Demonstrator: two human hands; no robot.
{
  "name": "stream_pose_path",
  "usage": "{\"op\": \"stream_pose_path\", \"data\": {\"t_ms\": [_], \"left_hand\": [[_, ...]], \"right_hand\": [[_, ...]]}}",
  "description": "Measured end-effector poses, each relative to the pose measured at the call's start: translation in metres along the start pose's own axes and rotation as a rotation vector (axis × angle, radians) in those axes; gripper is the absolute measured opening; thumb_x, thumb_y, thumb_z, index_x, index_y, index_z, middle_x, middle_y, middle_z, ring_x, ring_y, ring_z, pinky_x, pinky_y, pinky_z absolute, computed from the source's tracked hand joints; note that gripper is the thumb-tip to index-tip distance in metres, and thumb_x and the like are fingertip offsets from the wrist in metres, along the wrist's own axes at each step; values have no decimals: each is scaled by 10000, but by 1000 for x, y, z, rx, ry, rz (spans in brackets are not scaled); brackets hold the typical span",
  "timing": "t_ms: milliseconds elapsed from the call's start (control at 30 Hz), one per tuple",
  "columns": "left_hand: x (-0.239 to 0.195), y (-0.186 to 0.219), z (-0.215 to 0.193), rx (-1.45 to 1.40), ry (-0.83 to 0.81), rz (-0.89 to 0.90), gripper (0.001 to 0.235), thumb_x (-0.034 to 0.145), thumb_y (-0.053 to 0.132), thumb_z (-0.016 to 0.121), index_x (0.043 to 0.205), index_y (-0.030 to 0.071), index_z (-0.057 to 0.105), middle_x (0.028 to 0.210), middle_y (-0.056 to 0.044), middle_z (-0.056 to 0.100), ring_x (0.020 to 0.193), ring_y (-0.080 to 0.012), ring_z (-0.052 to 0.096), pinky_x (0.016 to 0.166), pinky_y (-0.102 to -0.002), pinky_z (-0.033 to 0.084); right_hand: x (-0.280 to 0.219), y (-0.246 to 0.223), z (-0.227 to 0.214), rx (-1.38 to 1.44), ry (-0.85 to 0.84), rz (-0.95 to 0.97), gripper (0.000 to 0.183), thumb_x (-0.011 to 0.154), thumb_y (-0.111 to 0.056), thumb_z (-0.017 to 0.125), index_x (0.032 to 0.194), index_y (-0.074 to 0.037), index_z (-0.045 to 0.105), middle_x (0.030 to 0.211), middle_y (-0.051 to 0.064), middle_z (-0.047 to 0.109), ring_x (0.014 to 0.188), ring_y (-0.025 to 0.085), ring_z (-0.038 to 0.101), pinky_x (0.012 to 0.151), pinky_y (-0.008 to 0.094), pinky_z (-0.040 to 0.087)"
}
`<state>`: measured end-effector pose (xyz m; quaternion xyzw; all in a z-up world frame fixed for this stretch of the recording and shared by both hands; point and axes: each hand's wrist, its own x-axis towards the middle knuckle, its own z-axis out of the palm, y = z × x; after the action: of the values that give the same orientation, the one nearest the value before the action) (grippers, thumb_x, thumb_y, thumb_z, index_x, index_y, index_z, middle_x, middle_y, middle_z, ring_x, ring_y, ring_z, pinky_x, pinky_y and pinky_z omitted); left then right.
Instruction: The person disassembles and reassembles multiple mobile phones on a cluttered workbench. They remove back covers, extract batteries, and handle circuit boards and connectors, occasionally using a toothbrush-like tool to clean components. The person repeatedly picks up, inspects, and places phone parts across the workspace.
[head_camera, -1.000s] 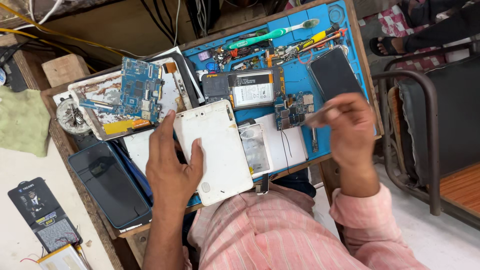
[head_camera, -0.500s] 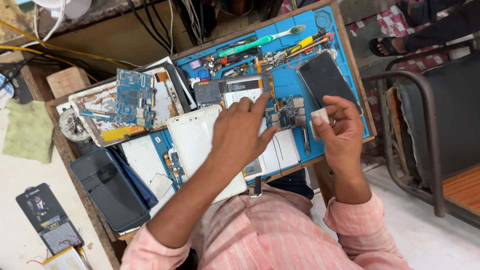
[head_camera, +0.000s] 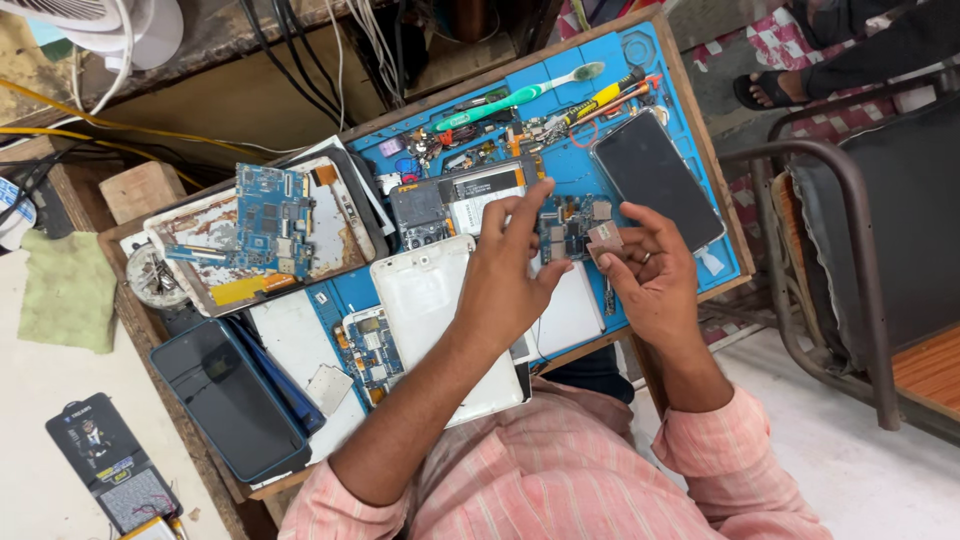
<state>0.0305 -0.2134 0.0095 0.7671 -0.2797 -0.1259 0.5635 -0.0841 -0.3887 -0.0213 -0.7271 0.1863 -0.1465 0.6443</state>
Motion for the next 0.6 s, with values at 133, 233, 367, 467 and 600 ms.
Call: {"op": "stream_pose_path", "data": {"t_ms": [133,233,367,467,600], "left_hand": [[1,-5,-9,-160,-69,-106,958,790,48,835,1589,138,313,1213,-129,587,824,-190,667,657,-306,580],[3,-5,-20,-321,-161,-215,852,890,22,725,1620,140,303,1086,-134,665,805,-159,689,638,-290,554],[-2,-6,-34,-584,-152,-302,649,1001,-7,588,1601,72,354,1180,-157,621,899,-156,728,735,-277,608],[-16,-15,-42,-765,-80,-279,610,1002,-42,570,1558,30,328,1252,-156,599,965,-162,708,787,-293,631],[-37,-27,-54,-824,-14,-260,530,1021,-60,567,1487,1,322,1314,-172,585,997,-181,723,816,-297,609]], "right_hand": [[-4,5,0,98,38,-7,478,970,132,651,1407,8,502,1123,116,707,1019,146,697,894,281,578],[-6,-3,1,165,72,-51,351,977,90,664,1310,15,580,1112,92,696,995,142,689,857,289,580],[-7,-28,11,261,37,-149,244,1011,22,663,1254,9,651,1062,68,678,926,133,670,803,282,563],[-8,-50,20,239,12,-191,240,1021,6,647,1261,-9,663,1026,54,669,859,117,672,745,263,561],[-5,-70,37,111,40,-165,347,967,31,672,1285,-64,571,1104,13,653,885,93,687,770,245,590]]}}
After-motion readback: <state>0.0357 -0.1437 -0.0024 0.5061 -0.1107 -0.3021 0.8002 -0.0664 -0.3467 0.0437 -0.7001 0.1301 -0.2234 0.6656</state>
